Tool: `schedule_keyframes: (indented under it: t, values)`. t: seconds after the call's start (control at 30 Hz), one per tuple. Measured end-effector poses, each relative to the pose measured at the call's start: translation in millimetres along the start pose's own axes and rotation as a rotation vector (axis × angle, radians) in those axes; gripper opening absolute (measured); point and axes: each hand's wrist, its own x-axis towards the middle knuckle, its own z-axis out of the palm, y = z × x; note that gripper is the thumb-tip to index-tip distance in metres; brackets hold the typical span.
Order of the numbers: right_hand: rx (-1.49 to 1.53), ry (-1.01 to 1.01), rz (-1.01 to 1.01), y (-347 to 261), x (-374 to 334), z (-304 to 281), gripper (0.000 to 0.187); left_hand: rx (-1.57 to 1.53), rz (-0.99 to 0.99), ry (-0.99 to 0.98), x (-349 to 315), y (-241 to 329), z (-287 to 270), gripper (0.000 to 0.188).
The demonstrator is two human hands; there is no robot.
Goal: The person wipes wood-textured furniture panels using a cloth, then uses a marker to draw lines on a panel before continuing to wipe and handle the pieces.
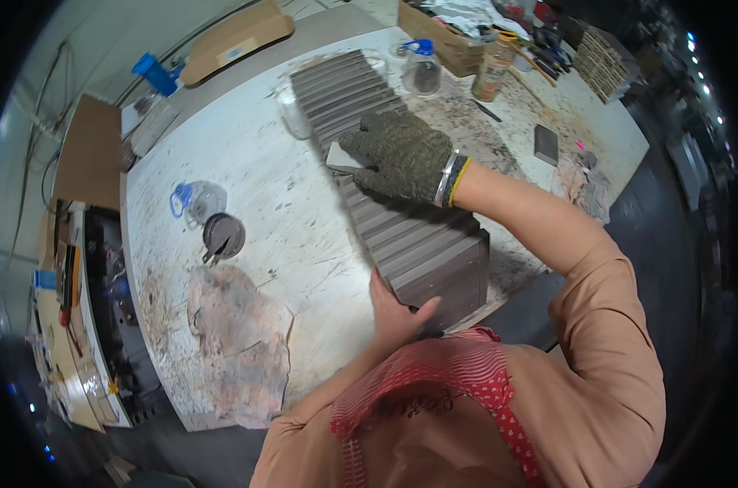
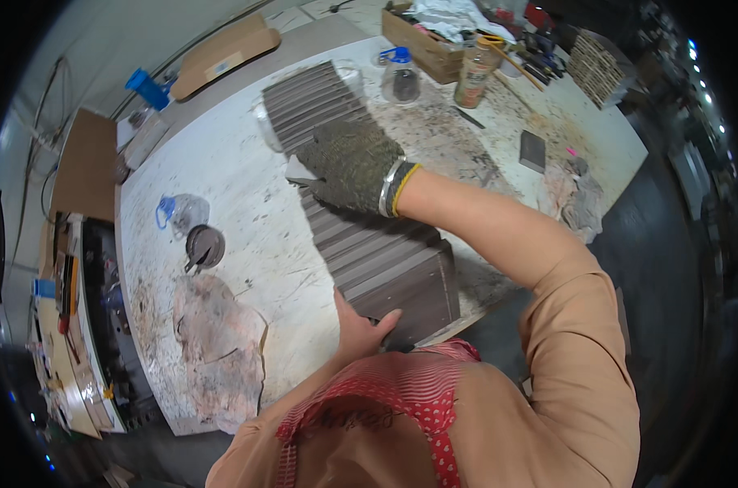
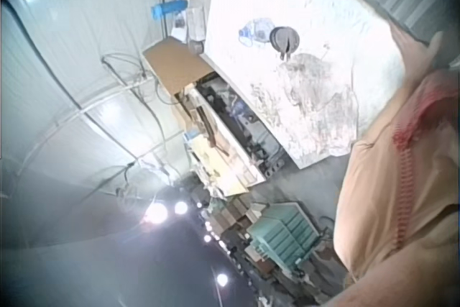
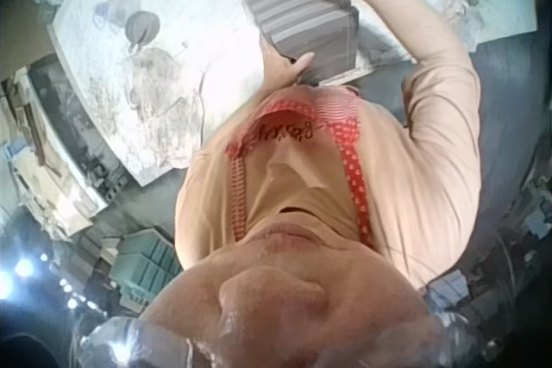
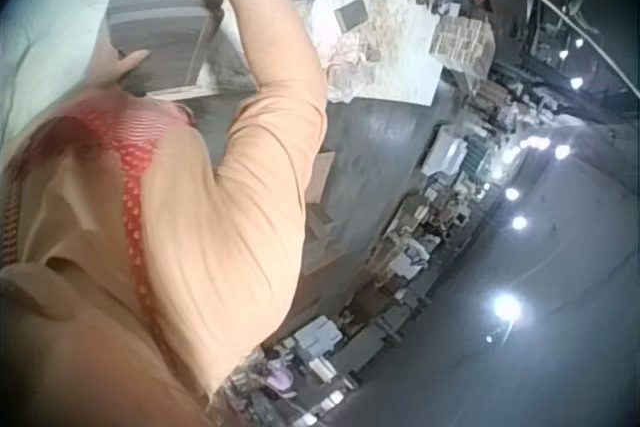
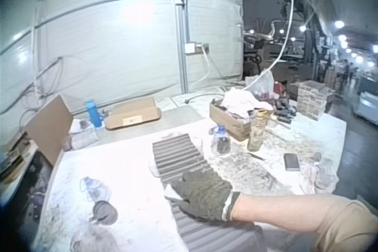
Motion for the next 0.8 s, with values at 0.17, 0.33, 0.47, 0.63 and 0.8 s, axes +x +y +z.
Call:
schedule_keyframes:
  t: [0.17, 0.33, 0.47, 0.63, 0.8]
  values:
    - [-0.136, -0.271, 0.526, 106, -37, -14, 0.033, -0.002, 0.069, 0.051, 1, -2, 2, 0.113]
    - [-0.080, 0.041, 0.174, 68, -33, -24, 0.037, 0.043, 0.046, 0.047, 0, 2, 0, 0.110]
    - [-0.171, -0.295, 0.411, 88, -28, -26, 0.043, 0.054, 0.127, -0.060, 3, 3, -13, 0.101]
    - [0.097, -0.116, 0.191, 47, 4, -24, 0.032, -0.265, 0.142, -0.034, 3, -11, -37, 0.076]
    - [0.031, -0.178, 0.011, 34, 23, -5, 0.024, -0.222, 0.028, 0.276, 45, -27, -79, 0.055]
